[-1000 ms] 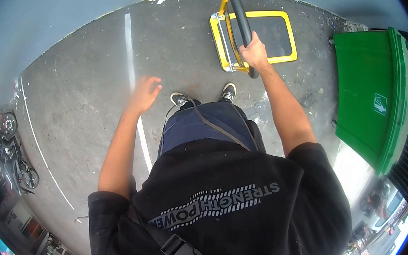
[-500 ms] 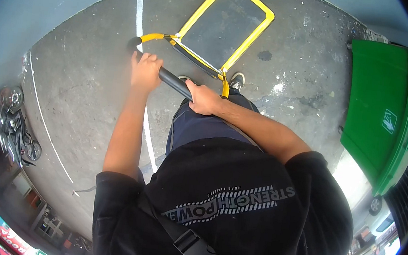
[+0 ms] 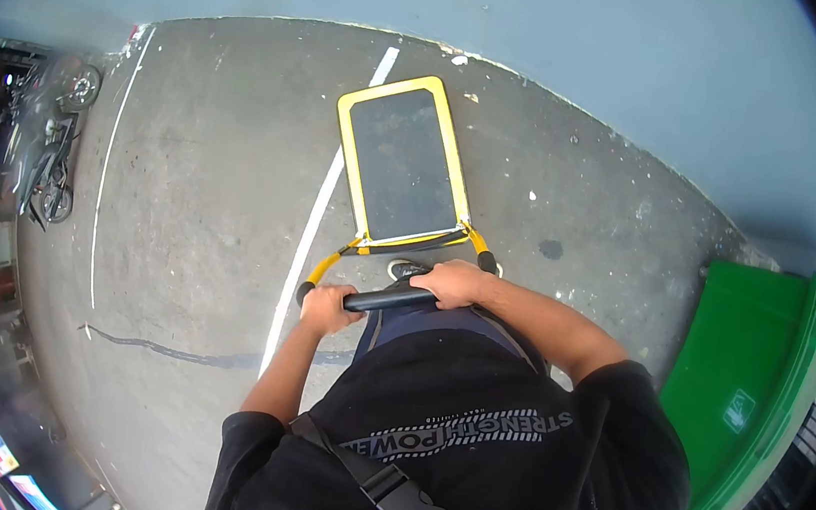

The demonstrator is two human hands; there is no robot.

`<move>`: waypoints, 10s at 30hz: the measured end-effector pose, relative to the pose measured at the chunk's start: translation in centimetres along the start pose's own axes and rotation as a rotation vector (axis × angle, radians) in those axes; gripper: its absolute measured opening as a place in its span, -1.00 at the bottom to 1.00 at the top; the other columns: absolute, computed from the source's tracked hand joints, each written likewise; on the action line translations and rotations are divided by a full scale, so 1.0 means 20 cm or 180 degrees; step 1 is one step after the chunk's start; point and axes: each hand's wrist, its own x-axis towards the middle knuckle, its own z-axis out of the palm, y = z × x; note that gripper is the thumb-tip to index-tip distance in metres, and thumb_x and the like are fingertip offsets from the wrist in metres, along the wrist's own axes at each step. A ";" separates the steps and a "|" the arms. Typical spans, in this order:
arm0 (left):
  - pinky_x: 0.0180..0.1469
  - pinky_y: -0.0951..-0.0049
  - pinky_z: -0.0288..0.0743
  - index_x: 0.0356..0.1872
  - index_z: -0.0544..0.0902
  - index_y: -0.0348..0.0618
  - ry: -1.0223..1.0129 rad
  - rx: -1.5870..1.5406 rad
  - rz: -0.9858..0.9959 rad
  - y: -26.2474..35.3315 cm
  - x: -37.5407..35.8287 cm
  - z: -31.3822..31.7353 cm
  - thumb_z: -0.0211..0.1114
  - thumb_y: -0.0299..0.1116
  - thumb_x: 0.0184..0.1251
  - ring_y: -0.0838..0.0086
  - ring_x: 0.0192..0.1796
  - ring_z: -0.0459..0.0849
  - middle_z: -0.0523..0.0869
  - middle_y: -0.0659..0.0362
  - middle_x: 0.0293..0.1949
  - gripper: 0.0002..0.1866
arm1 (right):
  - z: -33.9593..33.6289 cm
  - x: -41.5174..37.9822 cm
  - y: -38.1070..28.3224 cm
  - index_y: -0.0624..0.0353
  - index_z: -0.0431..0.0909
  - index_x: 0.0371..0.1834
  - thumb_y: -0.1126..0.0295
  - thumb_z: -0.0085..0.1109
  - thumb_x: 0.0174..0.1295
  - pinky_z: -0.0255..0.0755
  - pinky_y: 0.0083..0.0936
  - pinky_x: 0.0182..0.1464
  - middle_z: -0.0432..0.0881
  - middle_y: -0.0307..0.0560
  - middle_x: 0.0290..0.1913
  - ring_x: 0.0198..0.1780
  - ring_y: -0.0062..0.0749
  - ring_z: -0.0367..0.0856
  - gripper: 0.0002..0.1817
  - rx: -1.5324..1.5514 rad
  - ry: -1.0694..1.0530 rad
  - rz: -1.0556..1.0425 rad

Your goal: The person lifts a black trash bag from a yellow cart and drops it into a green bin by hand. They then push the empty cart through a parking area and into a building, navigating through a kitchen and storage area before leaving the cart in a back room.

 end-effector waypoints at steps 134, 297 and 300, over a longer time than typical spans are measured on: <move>0.18 0.14 0.40 -0.01 0.68 0.28 0.1244 -0.3080 -0.5386 -9.74 -0.84 -2.87 0.34 -0.23 0.24 0.35 0.16 0.60 0.67 0.31 0.03 -0.72 | -1.51 10.67 -5.94 0.01 0.71 -0.30 0.15 0.31 -0.17 0.59 -0.19 -0.16 0.73 0.00 -0.38 -0.24 -0.06 0.72 -0.67 -0.3186 -0.1306 -0.3294; 0.10 0.18 0.59 -0.02 0.66 0.05 0.1627 -0.2359 -0.3363 -32.41 -6.70 -5.89 0.35 0.01 0.05 0.15 0.03 0.71 0.73 0.03 -0.05 -0.53 | 1.43 28.91 -19.73 0.06 0.67 -0.39 0.29 0.32 -0.11 0.55 -0.22 -0.07 0.72 -0.01 -0.31 -0.17 -0.06 0.70 -0.81 -0.2738 -0.0310 -0.1979; 0.13 0.21 0.58 0.01 0.66 0.08 0.1369 -0.2384 -0.3423 -32.84 -6.80 -5.99 0.35 0.01 0.05 0.17 0.06 0.70 0.73 0.05 -0.04 -0.52 | 1.48 29.27 -19.97 0.04 0.69 -0.36 0.29 0.33 -0.11 0.56 -0.24 -0.04 0.73 -0.02 -0.29 -0.16 -0.09 0.71 -0.79 -0.2887 -0.0387 -0.1822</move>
